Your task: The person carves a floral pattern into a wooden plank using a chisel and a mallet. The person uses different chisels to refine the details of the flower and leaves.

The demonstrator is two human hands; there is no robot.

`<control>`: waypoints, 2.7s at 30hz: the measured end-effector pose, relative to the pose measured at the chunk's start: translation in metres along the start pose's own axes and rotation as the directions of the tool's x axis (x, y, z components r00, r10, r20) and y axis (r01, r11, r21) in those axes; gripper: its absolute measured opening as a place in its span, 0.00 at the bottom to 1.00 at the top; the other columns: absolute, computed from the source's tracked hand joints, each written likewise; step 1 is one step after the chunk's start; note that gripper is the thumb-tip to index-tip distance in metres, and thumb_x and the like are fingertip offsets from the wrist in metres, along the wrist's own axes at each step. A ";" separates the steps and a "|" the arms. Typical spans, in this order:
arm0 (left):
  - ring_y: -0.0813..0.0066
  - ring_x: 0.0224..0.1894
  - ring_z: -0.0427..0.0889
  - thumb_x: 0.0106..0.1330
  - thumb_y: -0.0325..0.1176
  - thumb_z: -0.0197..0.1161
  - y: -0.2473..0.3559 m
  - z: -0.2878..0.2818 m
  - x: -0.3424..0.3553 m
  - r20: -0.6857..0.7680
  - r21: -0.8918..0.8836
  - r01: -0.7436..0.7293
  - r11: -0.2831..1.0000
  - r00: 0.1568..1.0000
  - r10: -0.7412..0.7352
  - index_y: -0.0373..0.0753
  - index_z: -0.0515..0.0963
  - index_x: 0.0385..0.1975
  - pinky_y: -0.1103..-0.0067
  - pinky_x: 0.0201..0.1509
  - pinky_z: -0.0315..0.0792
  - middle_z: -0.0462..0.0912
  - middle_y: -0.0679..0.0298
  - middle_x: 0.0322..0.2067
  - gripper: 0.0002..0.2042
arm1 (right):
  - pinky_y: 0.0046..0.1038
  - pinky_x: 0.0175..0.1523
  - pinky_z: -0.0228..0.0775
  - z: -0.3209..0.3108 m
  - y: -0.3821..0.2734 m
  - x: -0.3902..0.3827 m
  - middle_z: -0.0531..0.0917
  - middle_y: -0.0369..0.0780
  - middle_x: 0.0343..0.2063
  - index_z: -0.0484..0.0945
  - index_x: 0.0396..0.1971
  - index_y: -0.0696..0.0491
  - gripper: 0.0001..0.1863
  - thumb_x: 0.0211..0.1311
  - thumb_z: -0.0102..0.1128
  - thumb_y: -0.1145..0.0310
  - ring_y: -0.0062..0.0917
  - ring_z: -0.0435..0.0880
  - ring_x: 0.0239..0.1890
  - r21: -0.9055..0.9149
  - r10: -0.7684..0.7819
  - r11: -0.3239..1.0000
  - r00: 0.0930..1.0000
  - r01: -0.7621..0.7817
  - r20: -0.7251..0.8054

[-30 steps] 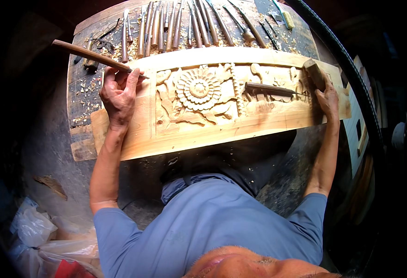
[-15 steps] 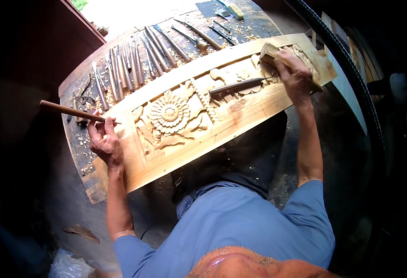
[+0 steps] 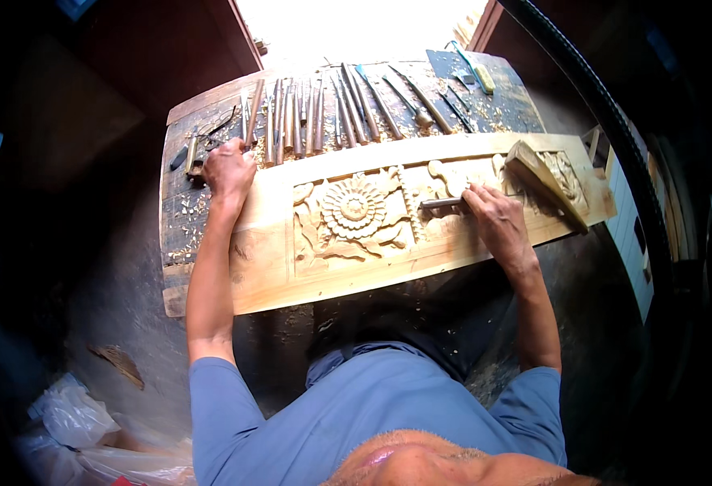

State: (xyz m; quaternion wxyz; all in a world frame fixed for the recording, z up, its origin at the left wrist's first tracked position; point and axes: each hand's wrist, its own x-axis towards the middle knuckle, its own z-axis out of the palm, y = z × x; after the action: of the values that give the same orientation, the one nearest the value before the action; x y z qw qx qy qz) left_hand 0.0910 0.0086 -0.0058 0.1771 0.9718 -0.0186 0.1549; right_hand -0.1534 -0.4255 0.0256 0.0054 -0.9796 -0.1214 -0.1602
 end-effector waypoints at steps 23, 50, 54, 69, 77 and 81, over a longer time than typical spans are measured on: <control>0.54 0.44 0.92 0.66 0.44 0.71 -0.021 0.017 0.042 0.140 -0.014 0.153 0.988 0.979 -0.149 0.52 0.93 0.39 0.61 0.51 0.83 0.94 0.57 0.38 0.09 | 0.39 0.60 0.82 0.007 -0.020 0.009 0.90 0.46 0.50 0.87 0.51 0.57 0.17 0.63 0.61 0.78 0.41 0.89 0.55 -0.136 -0.009 0.990 0.978 -0.020 -0.208; 0.69 0.35 0.91 0.66 0.50 0.72 -0.015 0.006 0.025 0.141 -0.110 -0.053 0.992 0.988 0.069 0.55 0.94 0.38 0.67 0.45 0.83 0.94 0.69 0.33 0.10 | 0.41 0.60 0.82 0.040 -0.059 -0.020 0.91 0.44 0.41 0.88 0.39 0.59 0.08 0.60 0.73 0.78 0.41 0.91 0.51 0.169 0.149 0.983 0.872 -0.077 -0.467; 0.69 0.38 0.90 0.69 0.52 0.71 0.042 0.012 0.018 0.257 -0.143 -0.297 0.944 0.910 0.325 0.54 0.93 0.39 0.68 0.49 0.82 0.94 0.69 0.36 0.12 | 0.39 0.58 0.84 0.037 -0.062 -0.019 0.91 0.44 0.41 0.88 0.39 0.59 0.08 0.59 0.73 0.79 0.41 0.91 0.50 0.161 0.144 0.984 0.873 -0.077 -0.466; 0.71 0.29 0.84 0.65 0.44 0.70 0.141 0.089 0.019 0.283 0.152 -0.447 0.882 0.874 0.395 0.39 0.88 0.34 0.68 0.35 0.81 0.86 0.60 0.27 0.13 | 0.37 0.56 0.85 0.041 -0.053 -0.026 0.91 0.45 0.39 0.88 0.38 0.59 0.09 0.57 0.73 0.80 0.42 0.92 0.48 0.270 0.208 0.959 0.855 -0.083 -0.475; 0.71 0.18 0.69 0.55 0.43 0.58 0.122 0.096 0.049 0.363 -0.066 -0.296 0.953 0.882 0.300 0.44 0.75 0.18 0.68 0.22 0.66 0.74 0.69 0.18 0.11 | 0.39 0.57 0.84 0.044 -0.053 -0.025 0.91 0.47 0.40 0.88 0.39 0.59 0.09 0.58 0.73 0.81 0.43 0.92 0.48 0.272 0.216 0.958 0.854 -0.092 -0.472; 0.82 0.13 0.61 0.65 0.30 0.61 0.075 0.038 0.036 0.041 -0.343 -0.124 0.931 0.988 0.146 0.48 0.77 0.18 0.77 0.16 0.59 0.69 0.74 0.11 0.11 | 0.39 0.57 0.84 0.044 -0.051 -0.026 0.91 0.47 0.41 0.87 0.40 0.59 0.08 0.60 0.73 0.80 0.44 0.91 0.50 0.259 0.208 0.961 0.860 -0.092 -0.466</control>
State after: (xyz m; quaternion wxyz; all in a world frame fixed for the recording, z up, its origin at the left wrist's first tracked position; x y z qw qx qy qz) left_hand 0.1301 -0.0740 -0.0031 0.3300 0.9277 -0.1174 0.1292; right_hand -0.1764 -0.3798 -0.0256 0.1607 -0.9064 -0.0563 -0.3866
